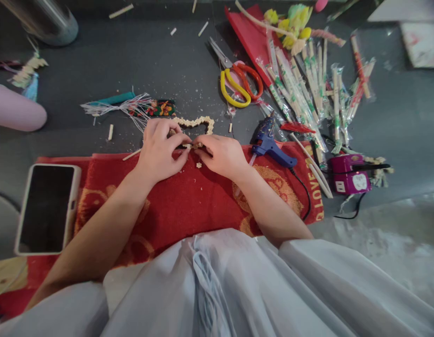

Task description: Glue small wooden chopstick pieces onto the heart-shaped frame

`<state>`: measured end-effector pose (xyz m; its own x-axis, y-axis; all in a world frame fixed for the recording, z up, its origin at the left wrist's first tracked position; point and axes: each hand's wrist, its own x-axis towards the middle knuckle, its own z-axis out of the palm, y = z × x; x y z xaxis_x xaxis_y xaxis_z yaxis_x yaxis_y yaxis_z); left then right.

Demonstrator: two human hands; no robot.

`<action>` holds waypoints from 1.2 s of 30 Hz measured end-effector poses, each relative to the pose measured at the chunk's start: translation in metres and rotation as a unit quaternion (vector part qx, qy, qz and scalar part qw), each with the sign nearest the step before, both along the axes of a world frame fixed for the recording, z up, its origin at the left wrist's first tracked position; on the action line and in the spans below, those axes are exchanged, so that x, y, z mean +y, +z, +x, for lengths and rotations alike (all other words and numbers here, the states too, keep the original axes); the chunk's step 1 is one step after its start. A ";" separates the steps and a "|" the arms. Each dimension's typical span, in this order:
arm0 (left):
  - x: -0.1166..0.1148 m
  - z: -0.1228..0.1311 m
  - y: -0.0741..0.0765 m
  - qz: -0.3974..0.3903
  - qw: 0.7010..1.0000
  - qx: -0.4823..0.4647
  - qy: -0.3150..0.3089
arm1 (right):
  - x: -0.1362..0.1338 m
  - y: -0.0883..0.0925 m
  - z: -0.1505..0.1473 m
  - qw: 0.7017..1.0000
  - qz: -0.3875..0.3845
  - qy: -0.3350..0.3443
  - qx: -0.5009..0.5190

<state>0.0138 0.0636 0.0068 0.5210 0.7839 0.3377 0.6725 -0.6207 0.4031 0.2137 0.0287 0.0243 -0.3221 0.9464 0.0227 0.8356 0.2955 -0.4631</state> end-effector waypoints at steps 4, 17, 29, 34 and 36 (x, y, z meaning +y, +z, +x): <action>0.000 0.000 -0.002 0.005 1.000 -0.004 0.000 | 0.000 -0.001 -0.001 1.000 0.007 -0.003 0.005; 0.000 0.000 -0.002 0.005 1.000 -0.010 -0.005 | -0.001 0.008 0.002 0.999 -0.008 -0.010 0.031; 0.000 0.000 -0.002 0.010 1.000 -0.002 -0.005 | 0.000 0.005 0.003 0.999 0.000 -0.011 0.032; 0.000 0.000 -0.001 -0.002 1.000 -0.007 -0.004 | 0.001 0.003 0.004 0.999 0.012 -0.010 0.042; 0.000 0.000 0.000 -0.006 1.000 -0.007 -0.004 | 0.001 0.002 0.005 0.999 0.015 -0.010 0.043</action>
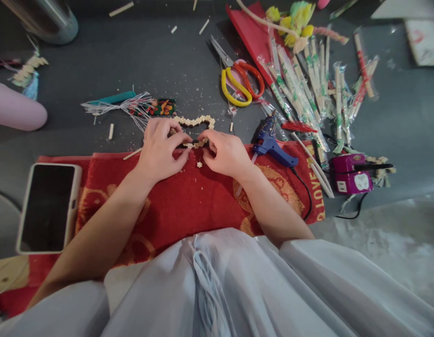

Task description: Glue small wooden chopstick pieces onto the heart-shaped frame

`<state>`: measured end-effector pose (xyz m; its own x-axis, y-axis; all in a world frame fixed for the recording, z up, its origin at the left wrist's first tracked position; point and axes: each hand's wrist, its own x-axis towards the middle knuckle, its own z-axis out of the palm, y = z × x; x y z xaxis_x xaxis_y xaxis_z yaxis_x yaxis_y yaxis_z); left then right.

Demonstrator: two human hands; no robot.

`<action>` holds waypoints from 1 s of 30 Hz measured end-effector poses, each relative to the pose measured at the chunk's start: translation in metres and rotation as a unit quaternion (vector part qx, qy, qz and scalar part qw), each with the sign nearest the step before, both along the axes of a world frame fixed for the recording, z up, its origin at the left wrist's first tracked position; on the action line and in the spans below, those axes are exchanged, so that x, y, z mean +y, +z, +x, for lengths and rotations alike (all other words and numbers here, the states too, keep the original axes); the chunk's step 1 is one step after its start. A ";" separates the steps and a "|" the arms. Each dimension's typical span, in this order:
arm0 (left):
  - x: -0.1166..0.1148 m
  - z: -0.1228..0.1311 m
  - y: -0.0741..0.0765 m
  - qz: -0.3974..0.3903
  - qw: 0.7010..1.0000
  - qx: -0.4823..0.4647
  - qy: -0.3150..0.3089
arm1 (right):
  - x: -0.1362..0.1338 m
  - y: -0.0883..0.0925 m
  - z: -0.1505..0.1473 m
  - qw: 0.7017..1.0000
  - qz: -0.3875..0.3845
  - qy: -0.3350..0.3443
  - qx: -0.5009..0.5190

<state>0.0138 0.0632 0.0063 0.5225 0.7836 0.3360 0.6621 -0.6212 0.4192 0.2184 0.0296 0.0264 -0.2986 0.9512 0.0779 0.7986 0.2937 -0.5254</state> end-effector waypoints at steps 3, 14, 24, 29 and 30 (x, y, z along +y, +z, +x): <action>0.000 0.000 -0.001 -0.001 1.000 0.003 -0.001 | 0.000 -0.001 0.001 1.000 0.001 0.001 0.000; 0.000 0.000 0.000 0.013 1.000 0.008 -0.003 | 0.001 0.000 0.003 1.000 -0.008 0.009 0.004; 0.000 0.000 0.002 -0.004 1.000 0.008 -0.004 | 0.001 -0.003 0.003 1.000 0.006 0.018 0.002; 0.001 0.000 0.001 -0.006 1.000 0.008 -0.006 | 0.002 -0.003 0.003 1.000 0.005 0.017 0.002; 0.001 0.000 0.001 -0.005 1.000 0.007 -0.006 | 0.002 -0.003 0.003 1.000 0.003 0.017 0.003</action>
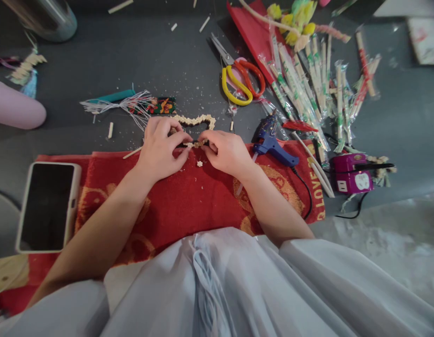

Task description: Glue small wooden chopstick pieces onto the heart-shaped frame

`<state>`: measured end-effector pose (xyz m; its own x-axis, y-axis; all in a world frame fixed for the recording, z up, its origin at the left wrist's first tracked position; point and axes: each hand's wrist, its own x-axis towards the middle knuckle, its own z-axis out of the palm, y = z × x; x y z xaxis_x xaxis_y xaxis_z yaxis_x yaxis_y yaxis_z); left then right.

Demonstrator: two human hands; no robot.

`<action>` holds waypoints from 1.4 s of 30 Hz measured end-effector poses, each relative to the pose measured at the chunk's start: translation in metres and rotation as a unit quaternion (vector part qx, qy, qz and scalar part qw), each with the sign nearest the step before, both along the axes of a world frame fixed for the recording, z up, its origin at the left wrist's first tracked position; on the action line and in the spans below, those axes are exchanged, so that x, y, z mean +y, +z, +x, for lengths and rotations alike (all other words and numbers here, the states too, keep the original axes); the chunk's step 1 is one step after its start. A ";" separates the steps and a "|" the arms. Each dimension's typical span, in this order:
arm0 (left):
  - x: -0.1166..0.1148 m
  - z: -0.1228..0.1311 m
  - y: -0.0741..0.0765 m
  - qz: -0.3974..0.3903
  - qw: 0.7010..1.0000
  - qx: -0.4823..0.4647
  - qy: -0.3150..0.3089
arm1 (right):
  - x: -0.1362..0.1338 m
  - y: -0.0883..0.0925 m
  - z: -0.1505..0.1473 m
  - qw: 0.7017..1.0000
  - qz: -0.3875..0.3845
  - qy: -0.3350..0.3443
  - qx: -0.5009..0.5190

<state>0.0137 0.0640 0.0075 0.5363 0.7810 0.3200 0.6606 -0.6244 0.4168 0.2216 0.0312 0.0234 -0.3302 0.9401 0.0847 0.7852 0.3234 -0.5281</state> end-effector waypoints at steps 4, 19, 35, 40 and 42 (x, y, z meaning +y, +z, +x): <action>0.000 0.000 0.000 -0.002 1.000 -0.001 0.001 | 0.000 0.001 0.000 1.000 -0.006 -0.002 0.002; 0.000 0.000 0.000 0.002 1.000 -0.003 0.000 | 0.000 0.002 -0.001 1.000 -0.010 -0.004 -0.004; 0.000 0.000 0.000 0.002 1.000 -0.003 0.001 | 0.000 0.003 -0.001 1.000 -0.014 -0.006 -0.007; 0.000 0.000 0.000 0.013 1.000 0.002 0.000 | 0.000 0.004 -0.002 1.000 -0.019 -0.005 -0.008; 0.000 0.000 0.000 0.021 1.000 0.006 -0.001 | 0.000 0.003 -0.001 1.000 -0.018 -0.006 -0.005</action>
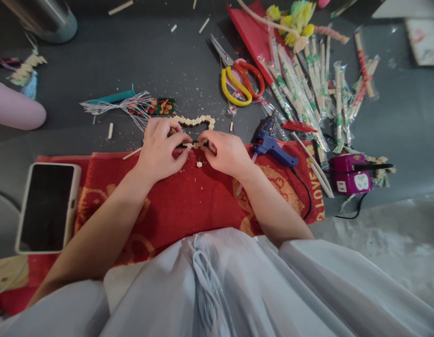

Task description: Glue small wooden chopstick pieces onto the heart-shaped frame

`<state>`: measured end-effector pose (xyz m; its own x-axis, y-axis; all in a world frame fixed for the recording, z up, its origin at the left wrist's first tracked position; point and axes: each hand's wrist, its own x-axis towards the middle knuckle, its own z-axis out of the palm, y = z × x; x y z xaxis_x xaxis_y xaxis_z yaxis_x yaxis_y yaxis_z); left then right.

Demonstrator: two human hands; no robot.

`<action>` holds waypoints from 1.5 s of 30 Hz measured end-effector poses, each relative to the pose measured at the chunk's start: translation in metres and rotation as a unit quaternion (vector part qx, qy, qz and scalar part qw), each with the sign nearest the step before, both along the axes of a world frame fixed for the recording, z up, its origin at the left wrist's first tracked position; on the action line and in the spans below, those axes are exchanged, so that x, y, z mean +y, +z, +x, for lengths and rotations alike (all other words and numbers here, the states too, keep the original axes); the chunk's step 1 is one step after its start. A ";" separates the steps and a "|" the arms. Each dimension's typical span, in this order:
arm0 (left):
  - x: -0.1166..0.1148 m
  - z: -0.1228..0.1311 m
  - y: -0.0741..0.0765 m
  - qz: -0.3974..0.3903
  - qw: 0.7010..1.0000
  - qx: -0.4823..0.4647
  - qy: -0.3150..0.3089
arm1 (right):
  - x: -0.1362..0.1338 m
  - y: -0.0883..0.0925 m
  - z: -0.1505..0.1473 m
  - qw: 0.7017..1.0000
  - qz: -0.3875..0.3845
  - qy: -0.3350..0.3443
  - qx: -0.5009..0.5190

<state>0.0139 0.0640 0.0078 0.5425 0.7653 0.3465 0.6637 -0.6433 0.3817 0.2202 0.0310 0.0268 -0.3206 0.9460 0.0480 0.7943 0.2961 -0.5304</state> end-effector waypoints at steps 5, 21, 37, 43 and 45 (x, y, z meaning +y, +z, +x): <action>0.000 0.000 0.001 -0.004 1.000 0.003 0.003 | 0.000 -0.001 0.000 1.000 0.006 0.002 0.002; 0.001 0.000 -0.003 0.005 1.000 -0.006 -0.004 | 0.000 -0.001 0.000 1.000 0.003 0.001 -0.011; 0.000 -0.001 -0.003 0.004 1.000 -0.015 0.003 | 0.000 -0.002 0.001 0.999 -0.001 -0.003 0.040; 0.000 0.001 0.001 -0.003 0.999 -0.042 0.017 | 0.000 0.002 0.001 0.996 -0.017 -0.016 0.085; 0.000 0.001 0.002 0.002 0.998 -0.050 0.023 | 0.001 0.001 0.000 0.994 -0.014 -0.024 0.104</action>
